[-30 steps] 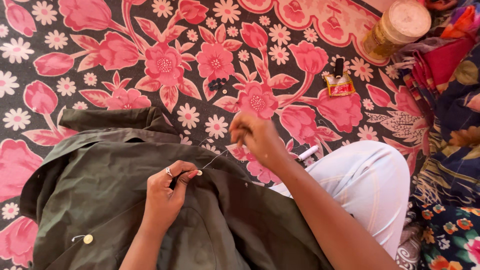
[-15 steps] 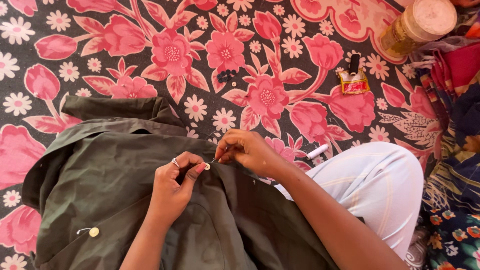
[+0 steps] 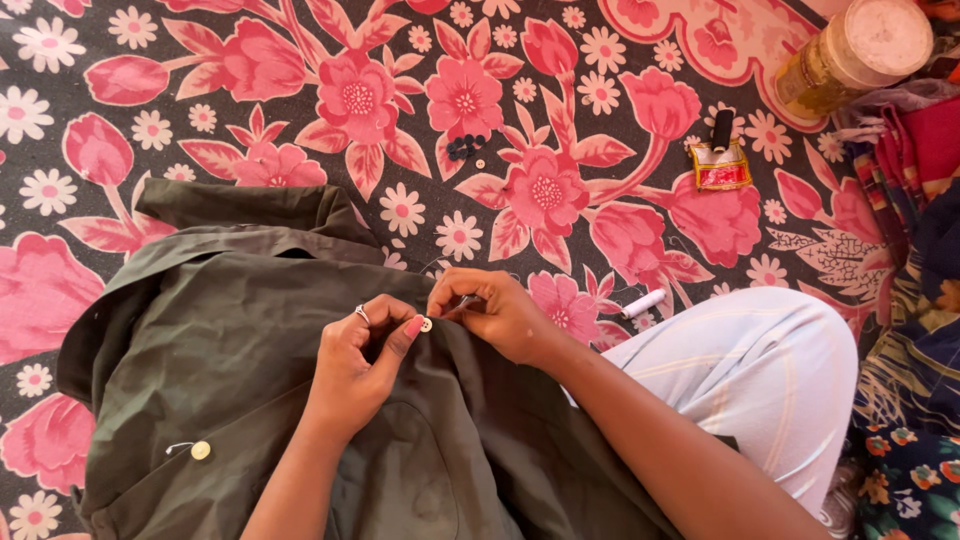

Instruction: The person sits on a patterned floor mat with a green button-up shirt across their lap. They thread a needle, then repeatedly stitch through the fabric to attach a button to the shirt placket, pulling the thread taut between passes.

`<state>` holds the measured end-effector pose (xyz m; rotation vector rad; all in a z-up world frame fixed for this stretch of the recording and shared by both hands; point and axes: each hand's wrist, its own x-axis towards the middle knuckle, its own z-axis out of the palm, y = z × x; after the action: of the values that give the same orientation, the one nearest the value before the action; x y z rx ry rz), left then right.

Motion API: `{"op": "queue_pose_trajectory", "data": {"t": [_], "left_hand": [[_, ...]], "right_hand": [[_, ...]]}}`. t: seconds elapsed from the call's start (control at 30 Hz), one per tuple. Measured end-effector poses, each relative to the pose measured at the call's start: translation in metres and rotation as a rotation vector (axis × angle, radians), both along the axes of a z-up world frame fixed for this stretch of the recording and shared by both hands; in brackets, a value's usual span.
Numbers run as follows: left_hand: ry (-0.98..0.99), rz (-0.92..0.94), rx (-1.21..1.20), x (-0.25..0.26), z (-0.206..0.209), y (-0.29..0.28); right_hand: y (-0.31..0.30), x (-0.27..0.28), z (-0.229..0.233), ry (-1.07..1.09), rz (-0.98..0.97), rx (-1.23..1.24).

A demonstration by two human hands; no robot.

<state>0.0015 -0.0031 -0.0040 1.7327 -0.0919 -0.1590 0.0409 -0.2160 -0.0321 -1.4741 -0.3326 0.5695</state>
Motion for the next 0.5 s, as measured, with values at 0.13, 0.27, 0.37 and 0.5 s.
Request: {"op": "queue_pose_trajectory", "data": {"t": [0.13, 0.27, 0.37, 0.5], "left_hand": [[0.039, -0.001, -0.034, 0.0, 0.0, 0.001], [0.054, -0.016, -0.078, 0.0, -0.003, 0.002], [0.059, -0.03, -0.063, 0.001, -0.005, 0.003], [0.137, -0.035, -0.111, 0.002, -0.007, 0.005]], "right_hand": [[0.004, -0.005, -0.003, -0.035, -0.056, 0.043], [0.007, -0.008, -0.005, -0.03, -0.103, 0.093], [0.008, -0.012, -0.007, -0.054, -0.133, 0.091], [0.008, -0.014, -0.011, -0.056, -0.156, 0.102]]}}
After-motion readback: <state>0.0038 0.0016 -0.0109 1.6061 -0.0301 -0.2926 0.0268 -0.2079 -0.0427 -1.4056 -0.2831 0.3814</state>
